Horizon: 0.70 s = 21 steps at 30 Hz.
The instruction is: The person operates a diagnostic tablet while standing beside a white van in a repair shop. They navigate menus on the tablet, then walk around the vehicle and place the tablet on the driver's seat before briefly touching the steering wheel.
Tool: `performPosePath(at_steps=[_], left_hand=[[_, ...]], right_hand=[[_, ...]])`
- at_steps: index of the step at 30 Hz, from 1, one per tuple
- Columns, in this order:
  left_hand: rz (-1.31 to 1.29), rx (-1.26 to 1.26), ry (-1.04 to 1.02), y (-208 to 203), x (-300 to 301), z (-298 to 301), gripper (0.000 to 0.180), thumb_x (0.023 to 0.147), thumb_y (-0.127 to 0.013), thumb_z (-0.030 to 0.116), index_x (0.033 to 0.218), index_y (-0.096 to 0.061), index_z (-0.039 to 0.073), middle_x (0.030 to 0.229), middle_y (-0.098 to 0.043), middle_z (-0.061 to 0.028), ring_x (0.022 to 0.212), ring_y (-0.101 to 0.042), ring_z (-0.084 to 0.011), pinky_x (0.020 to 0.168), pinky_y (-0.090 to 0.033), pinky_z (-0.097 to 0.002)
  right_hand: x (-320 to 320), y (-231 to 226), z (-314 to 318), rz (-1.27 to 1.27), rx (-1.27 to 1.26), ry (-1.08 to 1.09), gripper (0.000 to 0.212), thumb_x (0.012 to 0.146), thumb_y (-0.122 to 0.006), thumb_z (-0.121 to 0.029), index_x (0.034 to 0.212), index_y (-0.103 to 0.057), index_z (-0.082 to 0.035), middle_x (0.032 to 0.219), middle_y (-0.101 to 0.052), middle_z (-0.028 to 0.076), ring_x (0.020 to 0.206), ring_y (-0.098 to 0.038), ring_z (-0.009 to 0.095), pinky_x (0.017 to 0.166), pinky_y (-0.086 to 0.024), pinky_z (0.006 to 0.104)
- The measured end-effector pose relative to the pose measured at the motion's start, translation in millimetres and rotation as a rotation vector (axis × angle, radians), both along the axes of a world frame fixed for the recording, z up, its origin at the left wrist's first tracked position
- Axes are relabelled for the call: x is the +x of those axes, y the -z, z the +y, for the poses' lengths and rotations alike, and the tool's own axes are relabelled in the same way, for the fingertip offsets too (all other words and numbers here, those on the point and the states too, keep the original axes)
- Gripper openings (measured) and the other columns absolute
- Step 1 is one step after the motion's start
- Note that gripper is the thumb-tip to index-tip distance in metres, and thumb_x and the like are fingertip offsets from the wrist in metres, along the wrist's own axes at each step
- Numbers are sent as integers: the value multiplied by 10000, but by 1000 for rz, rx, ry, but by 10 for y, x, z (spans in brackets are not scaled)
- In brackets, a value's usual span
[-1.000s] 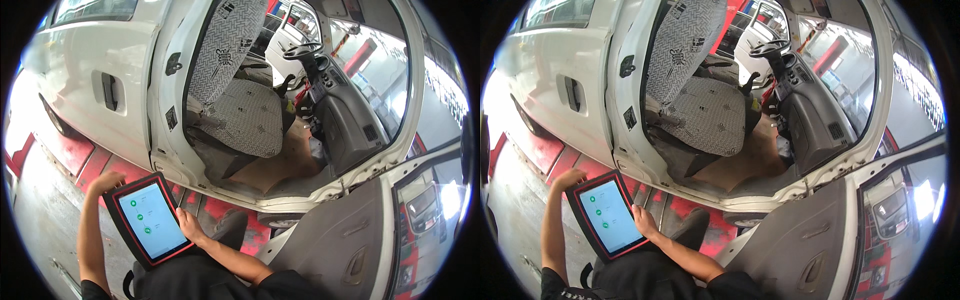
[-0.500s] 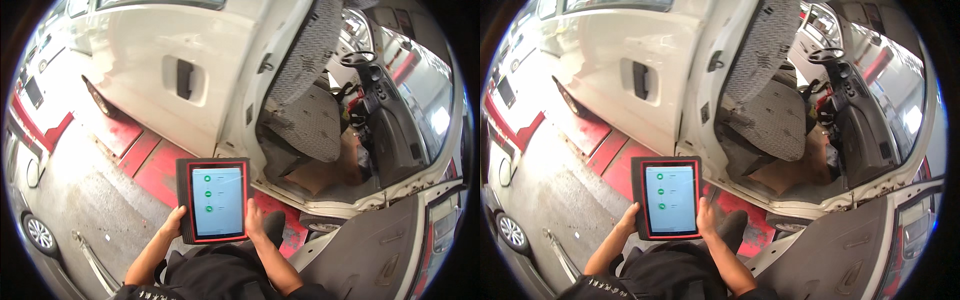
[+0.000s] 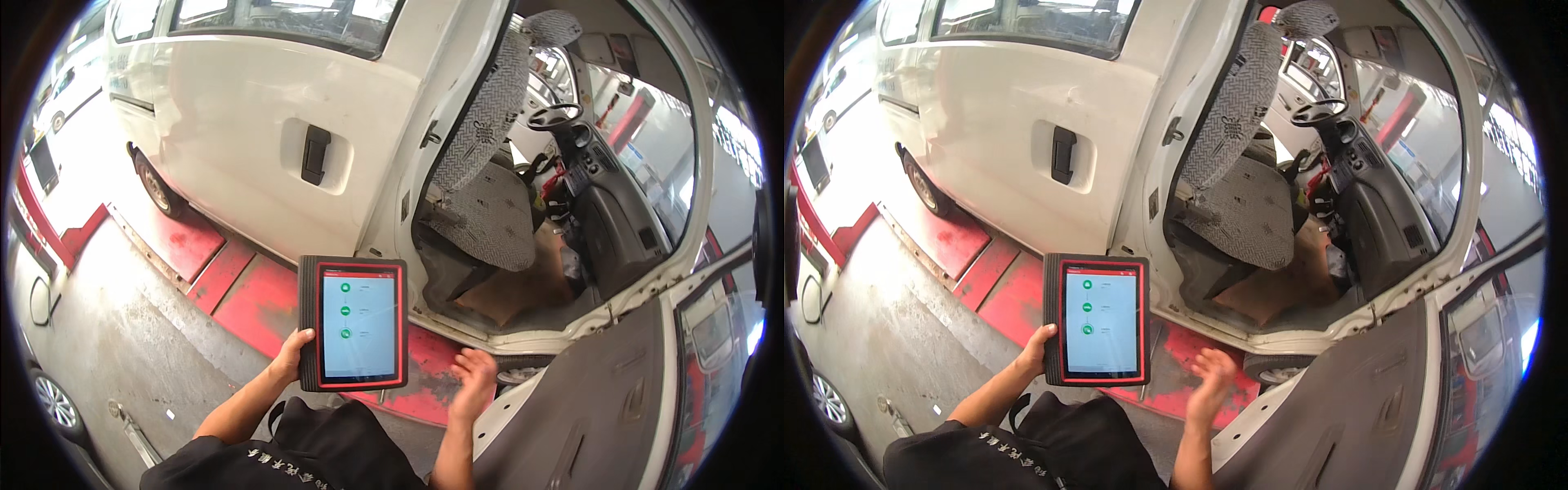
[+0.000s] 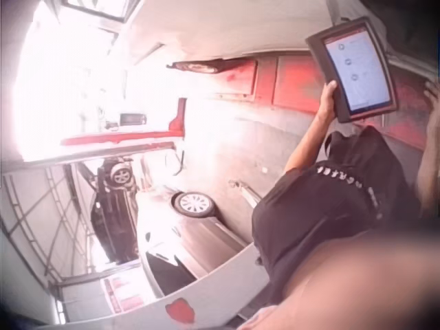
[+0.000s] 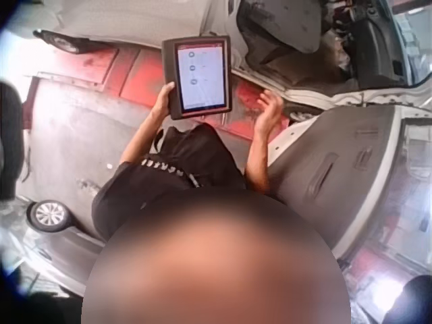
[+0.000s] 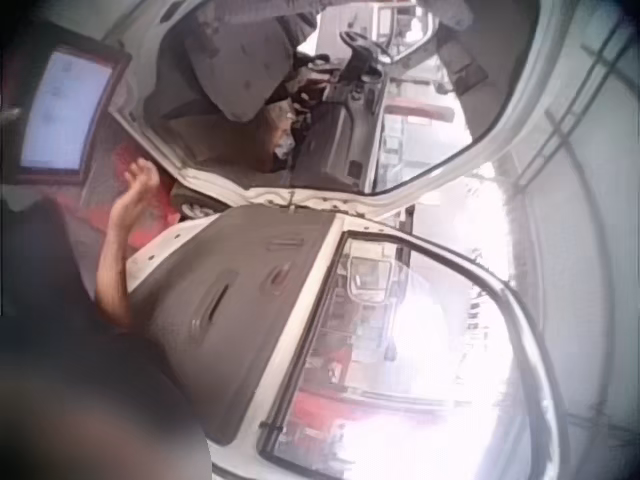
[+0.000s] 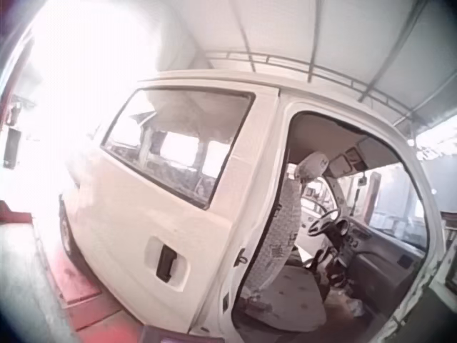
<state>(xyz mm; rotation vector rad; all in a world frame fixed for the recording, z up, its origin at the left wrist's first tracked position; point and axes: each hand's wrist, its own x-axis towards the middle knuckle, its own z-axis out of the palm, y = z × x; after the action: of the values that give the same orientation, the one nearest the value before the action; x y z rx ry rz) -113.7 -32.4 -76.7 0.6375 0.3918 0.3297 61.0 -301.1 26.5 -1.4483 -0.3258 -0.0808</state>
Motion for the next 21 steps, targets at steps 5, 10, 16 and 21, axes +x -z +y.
performPosePath(at_steps=[5, 10, 16, 21], left_hand=[[172, -37, 4, 187, -376, 296, 598, 895, -610, 446, 1293, -552, 3, 1165, -674, -155, 1010, -673, -306, 924, -548, -452], [130, 85, 70, -48, -885, 362, 633, 897, -606, 440, 1343, -511, 3, 1227, -639, -175, 1098, -642, -305, 973, -524, -446], [96, 105, 135, -165, -1345, 437, 630, 896, -612, 435, 1337, -506, -4, 1203, -649, -173, 1059, -662, -295, 926, -552, -436], [69, 79, 99, -269, -1842, 762, 590, 891, -614, 424, 1290, -546, -5, 1136, -678, -161, 1001, -686, -282, 883, -573, -409]], right_hand=[[-1124, -673, -722, -584, 120, 502, 430, 1037, -351, -382, 1039, -569, -12, 1087, -604, 193, 943, -610, 248, 783, -530, 363], [-2472, -1312, -1498, -1362, 17, 895, 469, 1067, -333, -399, 1236, -529, -8, 1326, -521, 210, 1321, -447, 404, 1127, -294, 584], [-3099, -1684, -2472, -834, -192, 1989, 431, 1067, -368, -324, 1186, -568, 39, 1258, -585, 214, 1267, -521, 404, 1075, -380, 545], [-3168, -1558, -2447, -368, -479, 2001, 432, 1067, -382, -302, 1264, -519, 56, 1334, -533, 226, 1306, -493, 383, 1099, -363, 502]])
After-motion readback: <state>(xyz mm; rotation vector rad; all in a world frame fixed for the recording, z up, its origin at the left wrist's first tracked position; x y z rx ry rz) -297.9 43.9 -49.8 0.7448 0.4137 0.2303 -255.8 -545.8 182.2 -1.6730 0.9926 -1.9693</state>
